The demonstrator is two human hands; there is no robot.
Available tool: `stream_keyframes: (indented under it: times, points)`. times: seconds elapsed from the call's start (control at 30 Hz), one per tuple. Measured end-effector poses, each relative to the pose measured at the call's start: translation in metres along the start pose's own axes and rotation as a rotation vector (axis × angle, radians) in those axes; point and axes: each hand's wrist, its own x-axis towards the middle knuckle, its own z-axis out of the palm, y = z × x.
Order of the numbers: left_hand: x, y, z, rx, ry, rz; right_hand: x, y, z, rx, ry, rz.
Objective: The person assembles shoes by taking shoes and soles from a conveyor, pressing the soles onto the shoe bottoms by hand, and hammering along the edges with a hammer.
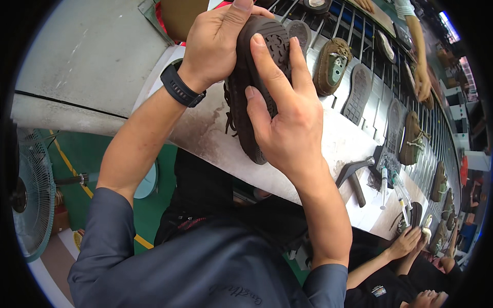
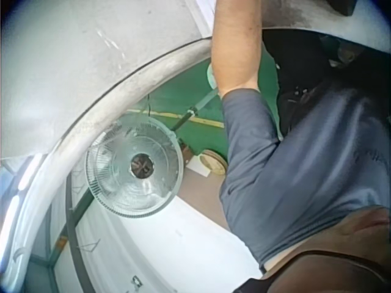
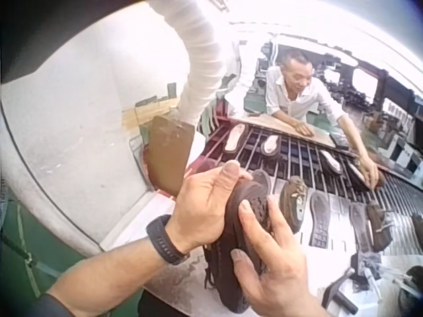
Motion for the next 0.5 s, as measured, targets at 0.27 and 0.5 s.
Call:
stream_keyframes:
  times: [0.27, 0.5]
  points:
    - [-0.006, 0.04, -0.021, 0.211, -0.114, 0.508, -0.005, -0.027, -0.027, 0.526, 0.287, 0.273]
    - [-0.047, 0.082, -0.042, 0.404, -0.268, 0.617, -0.017, -0.045, -0.047, 0.507, 0.155, 0.161]
